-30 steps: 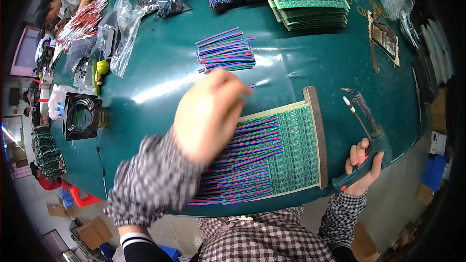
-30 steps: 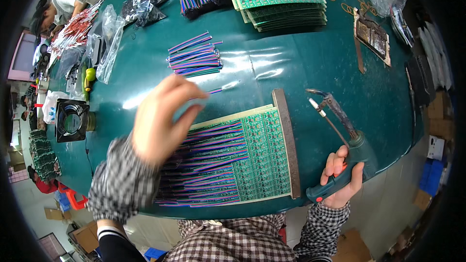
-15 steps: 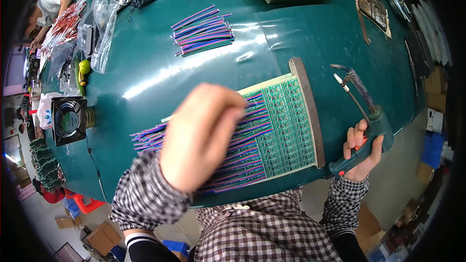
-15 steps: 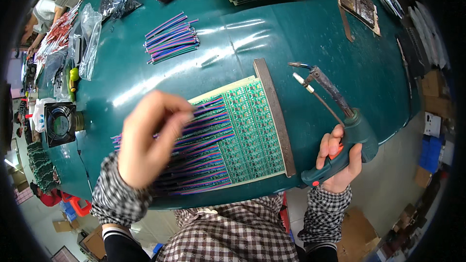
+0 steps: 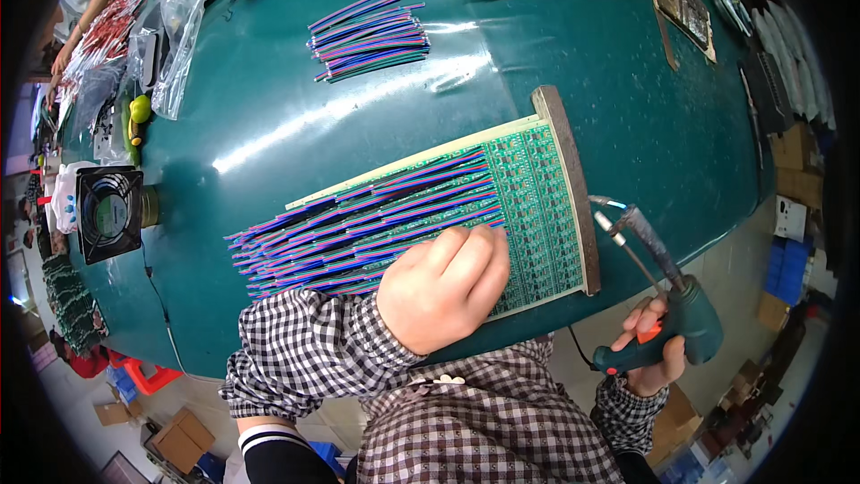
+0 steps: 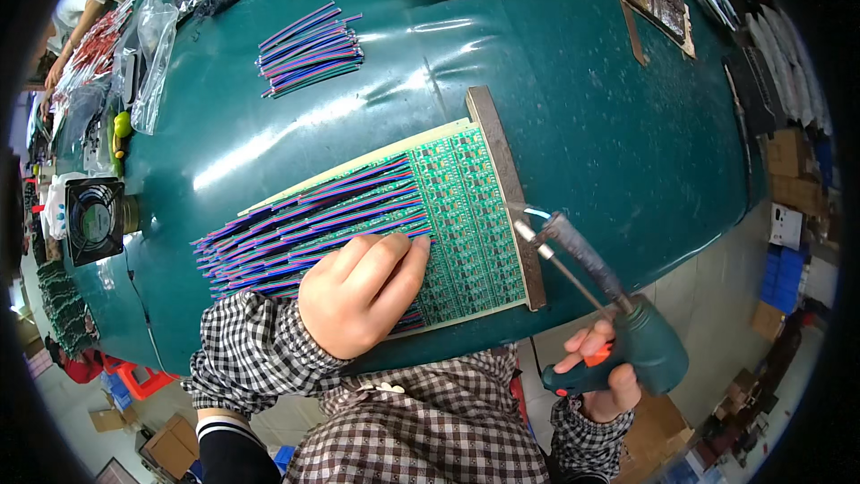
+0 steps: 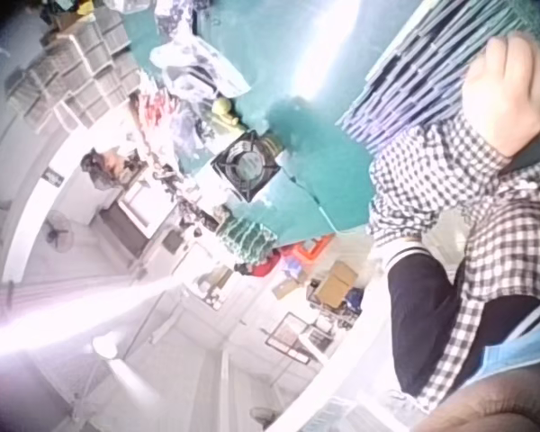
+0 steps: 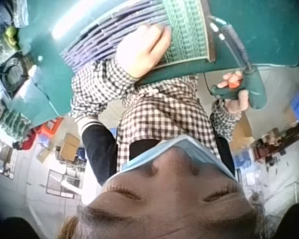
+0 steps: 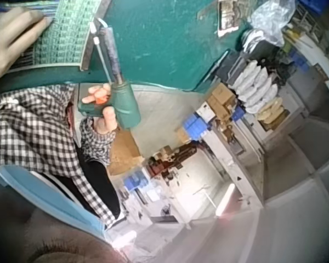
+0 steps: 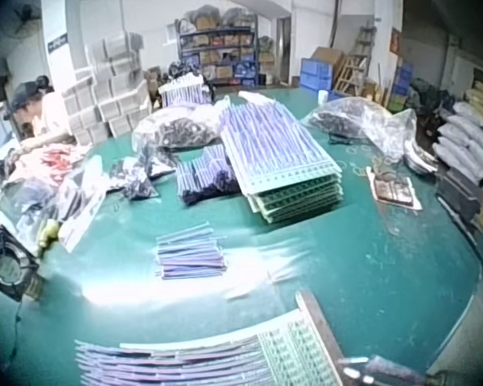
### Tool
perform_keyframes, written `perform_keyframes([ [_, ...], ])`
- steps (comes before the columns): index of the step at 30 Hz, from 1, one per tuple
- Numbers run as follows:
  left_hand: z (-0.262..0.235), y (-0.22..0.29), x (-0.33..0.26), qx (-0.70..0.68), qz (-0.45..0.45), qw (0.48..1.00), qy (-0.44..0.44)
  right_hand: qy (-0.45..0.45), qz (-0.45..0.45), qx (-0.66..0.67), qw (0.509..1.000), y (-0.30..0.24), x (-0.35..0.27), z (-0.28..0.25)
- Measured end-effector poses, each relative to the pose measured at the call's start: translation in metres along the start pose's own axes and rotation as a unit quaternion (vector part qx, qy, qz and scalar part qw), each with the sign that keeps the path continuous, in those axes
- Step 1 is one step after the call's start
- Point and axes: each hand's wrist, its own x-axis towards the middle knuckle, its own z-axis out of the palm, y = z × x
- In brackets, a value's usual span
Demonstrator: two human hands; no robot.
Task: The person places multi-wire ribbon cables onto a circuit board panel by hand and solders them in place using a soldering tool.
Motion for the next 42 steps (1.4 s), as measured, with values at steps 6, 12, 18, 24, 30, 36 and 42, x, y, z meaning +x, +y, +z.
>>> perform_keyframes([
  [6, 0.003, 0.0, -0.001, 0.019, 0.001, 1.0, 0.0, 0.016, 0.077, -0.111, 0.991, -0.006, -0.018, 0.018],
  [12, 0.002, -0.001, -0.001, 0.003, 0.0, 1.0, 0.009, 0.054, 0.067, -0.238, 0.967, -0.004, -0.015, 0.041],
  [18, 0.002, -0.001, -0.002, -0.003, -0.002, 1.0, 0.007, -0.025, 0.047, -0.38, 0.923, -0.009, -0.002, 0.042],
  [24, 0.002, -0.002, -0.001, -0.007, -0.002, 1.0, 0.012, -0.034, 0.051, -0.399, 0.915, -0.012, 0.007, 0.055],
  [30, 0.003, -0.002, -0.001, -0.004, -0.001, 1.0, 0.018, -0.033, 0.045, -0.394, 0.917, -0.01, 0.004, 0.052],
  [36, 0.004, -0.001, -0.001, 0.0, -0.005, 1.0, 0.02, -0.009, -0.01, -0.4, 0.917, -0.007, 0.005, 0.055],
  [42, 0.003, 0.0, -0.001, 0.005, -0.007, 1.0, 0.018, 0.007, 0.043, -0.38, 0.924, -0.01, -0.004, 0.051],
])
